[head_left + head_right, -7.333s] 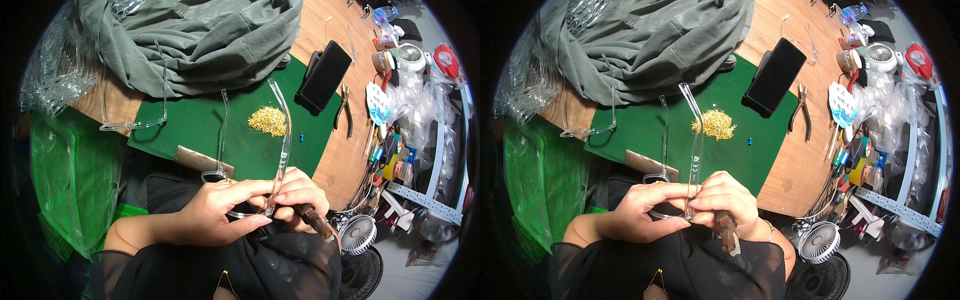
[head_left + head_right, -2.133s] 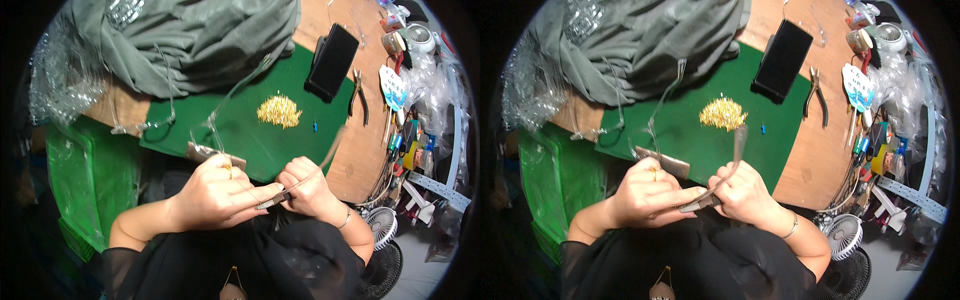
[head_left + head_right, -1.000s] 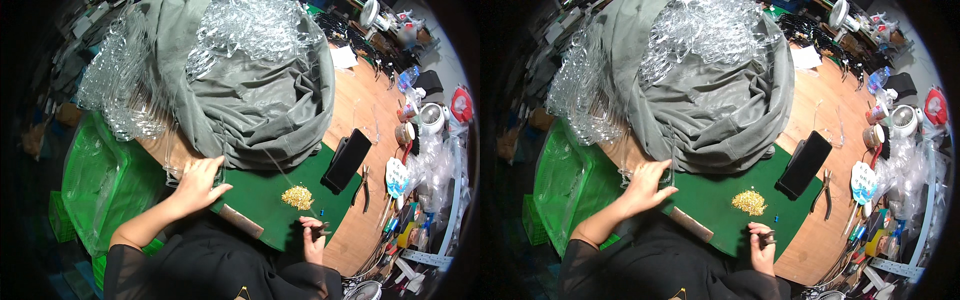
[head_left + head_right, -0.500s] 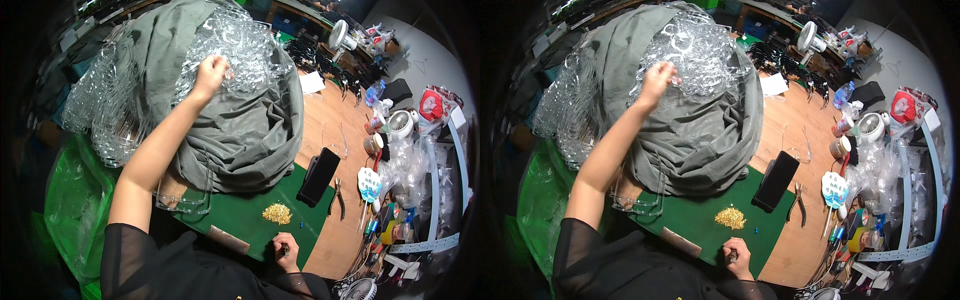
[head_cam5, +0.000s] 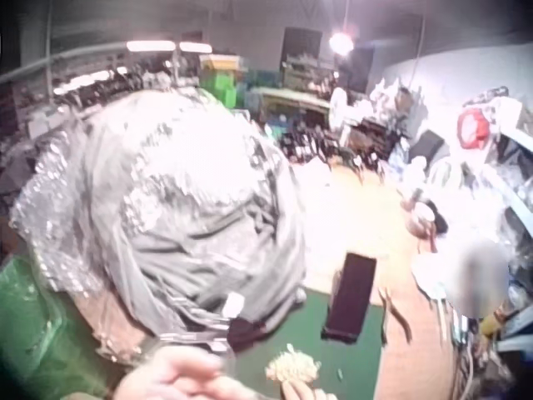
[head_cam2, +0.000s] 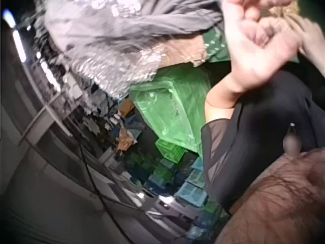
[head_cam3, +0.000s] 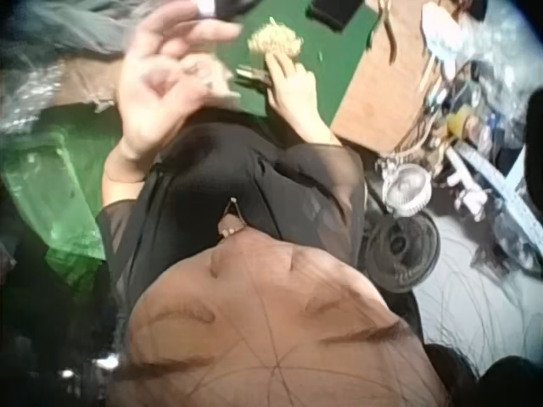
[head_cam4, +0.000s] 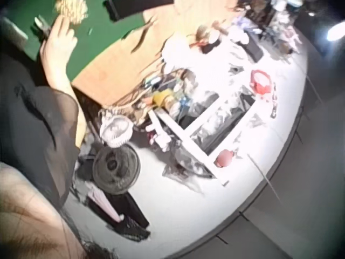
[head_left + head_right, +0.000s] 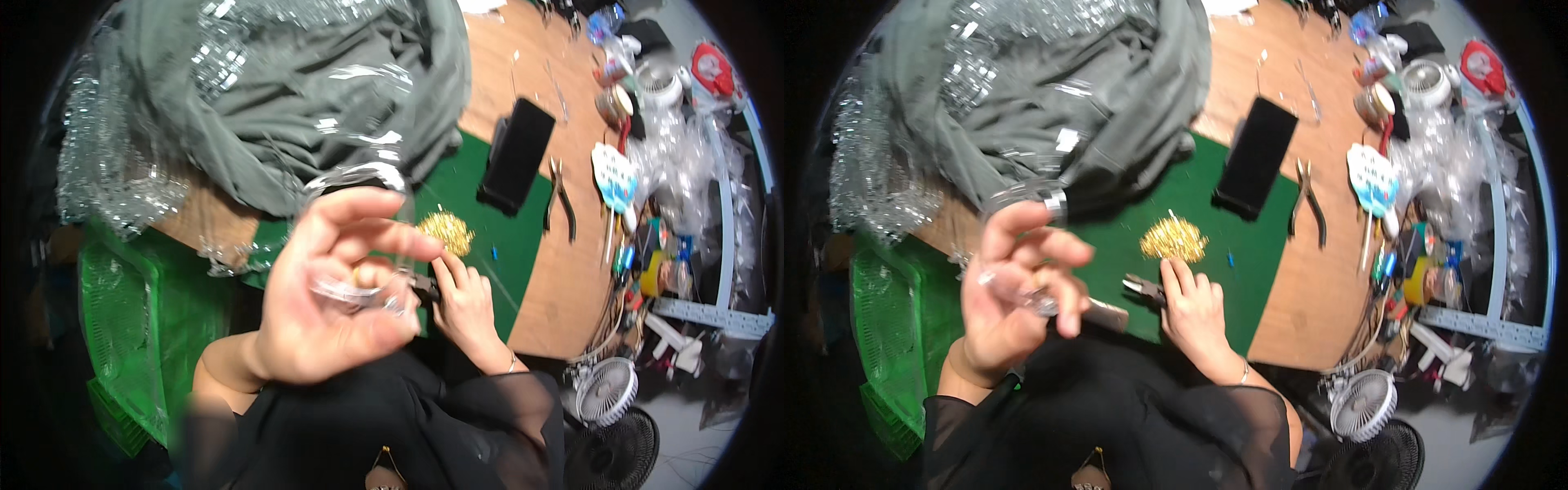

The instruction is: The person assembles a pair of clear eyeglasses by inserting small gold-colored components into the frame using pliers. They repeatedly adjust the frame and components, occasionally picking up additional parts from the table.

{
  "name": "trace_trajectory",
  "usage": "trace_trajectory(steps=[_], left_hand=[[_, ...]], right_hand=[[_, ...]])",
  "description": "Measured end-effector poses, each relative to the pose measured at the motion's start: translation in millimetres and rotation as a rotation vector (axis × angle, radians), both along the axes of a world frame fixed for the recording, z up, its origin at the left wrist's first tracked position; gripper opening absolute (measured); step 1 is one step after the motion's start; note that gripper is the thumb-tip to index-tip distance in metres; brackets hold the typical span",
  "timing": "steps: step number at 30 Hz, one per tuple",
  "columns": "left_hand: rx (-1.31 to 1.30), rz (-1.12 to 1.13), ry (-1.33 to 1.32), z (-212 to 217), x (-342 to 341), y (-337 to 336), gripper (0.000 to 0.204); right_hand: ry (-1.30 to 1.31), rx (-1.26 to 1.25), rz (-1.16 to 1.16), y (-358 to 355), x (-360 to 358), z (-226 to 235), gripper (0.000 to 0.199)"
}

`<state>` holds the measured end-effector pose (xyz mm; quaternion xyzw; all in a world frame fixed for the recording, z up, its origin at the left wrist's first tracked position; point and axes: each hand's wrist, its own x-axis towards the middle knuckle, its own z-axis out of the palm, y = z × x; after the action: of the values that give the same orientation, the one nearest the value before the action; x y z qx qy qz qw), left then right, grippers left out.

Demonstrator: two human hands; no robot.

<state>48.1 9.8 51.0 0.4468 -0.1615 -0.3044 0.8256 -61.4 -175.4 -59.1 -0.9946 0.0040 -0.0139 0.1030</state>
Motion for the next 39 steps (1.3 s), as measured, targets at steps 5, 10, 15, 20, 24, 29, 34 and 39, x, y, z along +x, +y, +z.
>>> trace_trajectory(steps=[5, 10, 15, 20, 24, 29, 34, 39], left_hand=[[-0.298, -0.149, -0.057, -9, -21, 9, 0.074], [-0.301, -0.161, -0.259, -22, -21, 3, 0.055], [0.006, 0.005, -0.132, -37, -48, -3, 0.048], [-0.002, 0.019, 0.123, -38, -48, 7, 0.049], [0.003, -0.076, 0.110, -40, -45, 3, 0.048], [0.124, -0.127, 0.162, -42, -50, -1, 0.057], [0.157, -0.216, 0.149, -33, -45, -3, 0.074], [0.136, -0.289, 0.396, -37, -48, -6, 0.074]], right_hand=[[-0.007, 0.237, -0.059, -20, -24, 6, 0.055], [-0.074, 0.384, -0.183, -41, -11, 12, 0.028], [-0.101, 0.332, -0.208, -34, 4, -23, 0.021], [-0.101, 0.418, -0.277, -35, 2, -25, 0.020], [-0.046, 0.352, -0.266, -30, 7, -22, 0.018], [0.135, 0.339, -0.342, -32, 13, -20, 0.019], [0.142, 0.787, -0.433, -45, 9, 5, 0.017], [-0.026, 1.169, -0.300, -16, -6, 55, 0.004]])
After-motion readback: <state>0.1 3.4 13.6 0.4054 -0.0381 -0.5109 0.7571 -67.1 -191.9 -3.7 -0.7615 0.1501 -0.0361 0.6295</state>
